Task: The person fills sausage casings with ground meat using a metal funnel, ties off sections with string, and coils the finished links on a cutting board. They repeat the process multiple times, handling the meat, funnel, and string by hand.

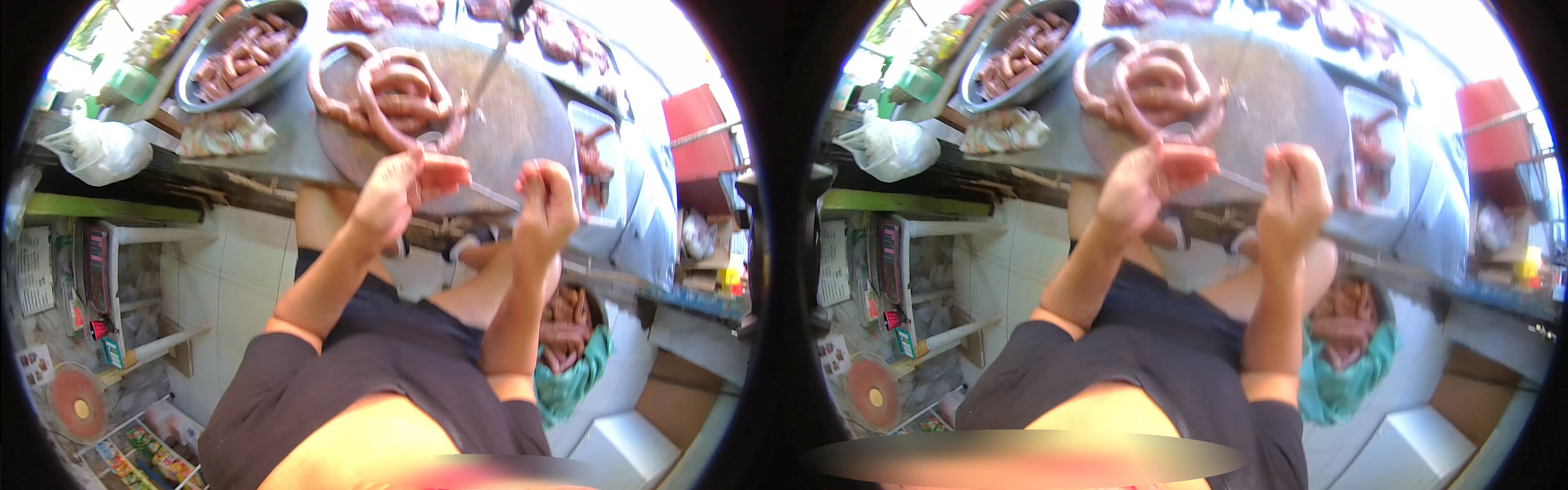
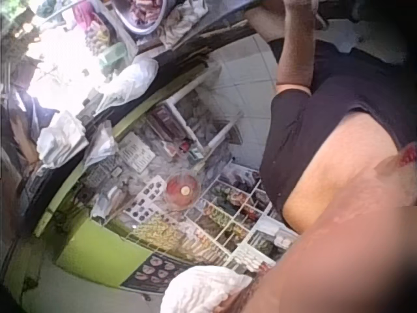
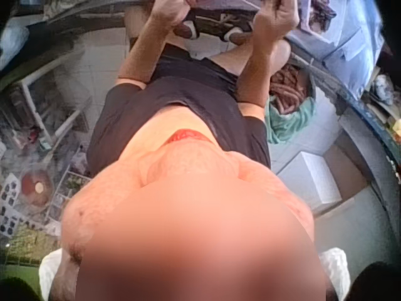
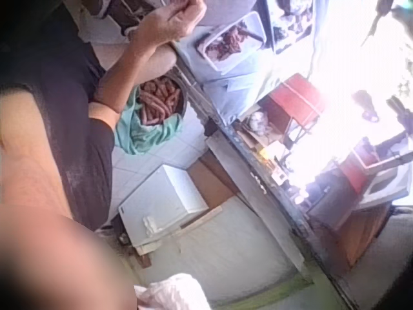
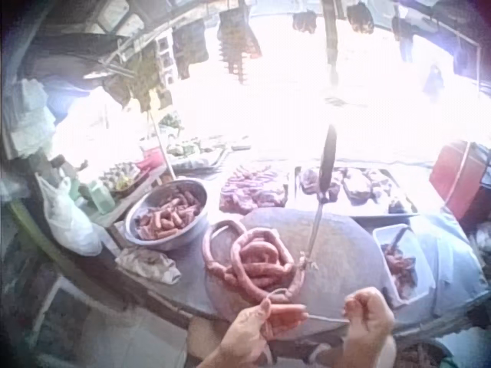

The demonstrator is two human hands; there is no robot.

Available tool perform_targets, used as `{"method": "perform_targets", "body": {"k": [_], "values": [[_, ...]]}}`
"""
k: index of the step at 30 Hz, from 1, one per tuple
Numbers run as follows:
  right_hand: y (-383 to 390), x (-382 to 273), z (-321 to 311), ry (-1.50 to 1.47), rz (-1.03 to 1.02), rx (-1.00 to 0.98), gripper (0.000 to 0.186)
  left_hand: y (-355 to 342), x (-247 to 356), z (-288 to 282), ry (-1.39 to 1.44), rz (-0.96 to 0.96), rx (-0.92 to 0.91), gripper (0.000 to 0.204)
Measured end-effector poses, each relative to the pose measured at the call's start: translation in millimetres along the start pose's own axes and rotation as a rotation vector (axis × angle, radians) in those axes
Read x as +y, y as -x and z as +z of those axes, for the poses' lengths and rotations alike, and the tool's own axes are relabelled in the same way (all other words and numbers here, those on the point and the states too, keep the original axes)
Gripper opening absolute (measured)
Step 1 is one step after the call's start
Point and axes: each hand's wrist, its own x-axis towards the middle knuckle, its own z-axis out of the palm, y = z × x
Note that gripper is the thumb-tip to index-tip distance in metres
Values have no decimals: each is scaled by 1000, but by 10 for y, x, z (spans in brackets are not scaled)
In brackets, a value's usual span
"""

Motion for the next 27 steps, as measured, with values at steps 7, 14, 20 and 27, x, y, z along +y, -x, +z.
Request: {"method": "perform_targets", "body": {"k": [7,14,20,27], "values": [[-228,-142,-109,402,-233,171,25,9,21,141,167,3,-93,58],[124,-200,-88,40,171,-210,31,75,-96,368,-16,227,-98,60],[332,-280,141,-573,505,-413,20,145,-29,494,-524,477,-60,55],[388,-352,222,-895,666,-395,12,167,-15,553,-580,515,-73,55]]}}
